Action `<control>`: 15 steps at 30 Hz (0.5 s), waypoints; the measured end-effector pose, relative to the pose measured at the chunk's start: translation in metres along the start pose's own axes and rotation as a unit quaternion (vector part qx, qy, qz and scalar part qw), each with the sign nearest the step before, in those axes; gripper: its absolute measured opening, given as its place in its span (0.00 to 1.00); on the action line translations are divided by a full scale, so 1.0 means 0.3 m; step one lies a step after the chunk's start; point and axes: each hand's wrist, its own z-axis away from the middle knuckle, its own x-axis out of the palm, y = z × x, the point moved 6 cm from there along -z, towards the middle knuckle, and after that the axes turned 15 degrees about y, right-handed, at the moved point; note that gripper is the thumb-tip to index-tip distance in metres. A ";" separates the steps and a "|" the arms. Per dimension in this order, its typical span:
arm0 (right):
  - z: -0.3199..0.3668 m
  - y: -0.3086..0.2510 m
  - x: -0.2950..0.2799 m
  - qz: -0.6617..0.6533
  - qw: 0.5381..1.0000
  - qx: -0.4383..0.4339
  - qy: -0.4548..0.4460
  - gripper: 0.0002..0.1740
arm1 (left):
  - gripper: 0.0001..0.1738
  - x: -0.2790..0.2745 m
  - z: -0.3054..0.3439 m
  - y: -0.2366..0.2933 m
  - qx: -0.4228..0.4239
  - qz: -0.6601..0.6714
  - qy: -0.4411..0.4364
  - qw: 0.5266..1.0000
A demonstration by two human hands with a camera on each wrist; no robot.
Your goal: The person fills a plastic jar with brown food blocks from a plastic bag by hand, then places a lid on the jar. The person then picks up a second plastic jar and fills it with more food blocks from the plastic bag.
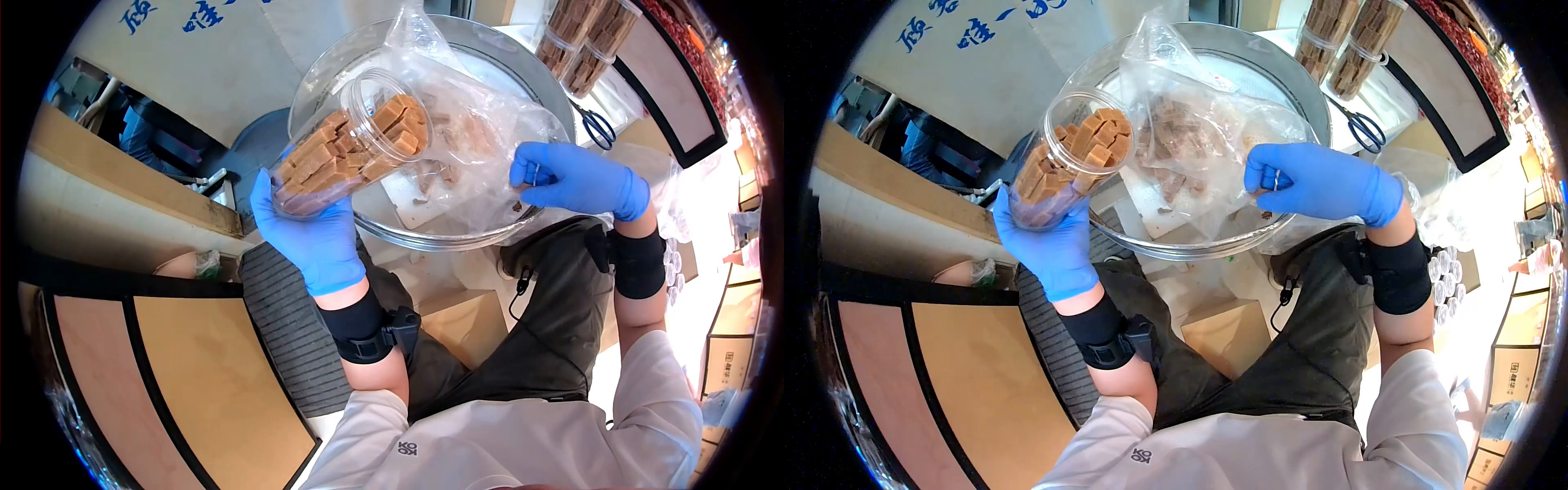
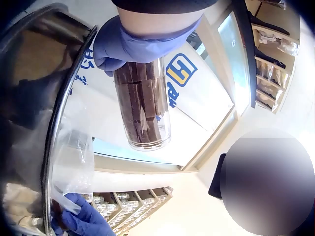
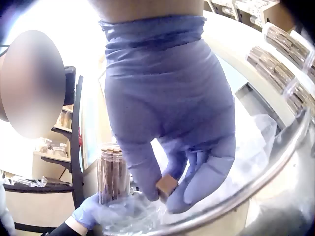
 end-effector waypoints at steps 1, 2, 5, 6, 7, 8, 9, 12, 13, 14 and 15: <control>0.015 -0.031 -0.015 0.032 0.999 -0.029 -0.004 0.13 | 0.37 0.002 0.002 0.003 0.018 -0.016 -0.008 1.000; 0.030 -0.053 -0.031 0.032 0.999 -0.030 -0.004 0.13 | 0.37 0.003 0.001 0.005 0.019 -0.016 -0.008 1.000; 0.062 -0.074 -0.081 0.063 0.998 -0.015 0.003 0.16 | 0.37 -0.003 -0.002 0.012 0.023 -0.016 0.006 1.000; 0.064 -0.060 -0.107 0.041 0.999 0.012 0.023 0.17 | 0.37 -0.004 -0.004 0.012 0.019 -0.015 0.002 1.000; 0.060 -0.048 -0.127 0.019 0.998 0.040 0.044 0.19 | 0.37 -0.003 -0.004 0.013 0.015 -0.013 -0.003 1.000; 0.043 -0.038 -0.136 0.024 0.997 0.041 0.067 0.18 | 0.37 0.000 0.000 0.014 0.016 -0.012 -0.003 1.000; 0.025 -0.032 -0.120 0.025 0.997 0.041 0.066 0.18 | 0.37 0.004 0.006 0.012 0.016 -0.012 0.009 1.000; -0.066 0.011 -0.086 0.160 0.972 -0.056 0.162 0.17 | 0.36 0.006 0.005 0.008 0.015 -0.007 0.015 1.000; -0.130 0.062 -0.050 0.172 0.970 -0.095 0.144 0.17 | 0.36 0.005 0.005 0.005 0.013 -0.003 0.011 1.000; -0.178 0.093 -0.010 0.183 0.966 -0.134 0.126 0.18 | 0.36 -0.001 0.001 0.004 0.012 -0.003 0.010 1.000; -0.200 0.088 0.018 0.184 0.966 -0.133 0.128 0.18 | 0.28 -0.006 -0.005 0.000 -0.008 0.020 0.001 1.000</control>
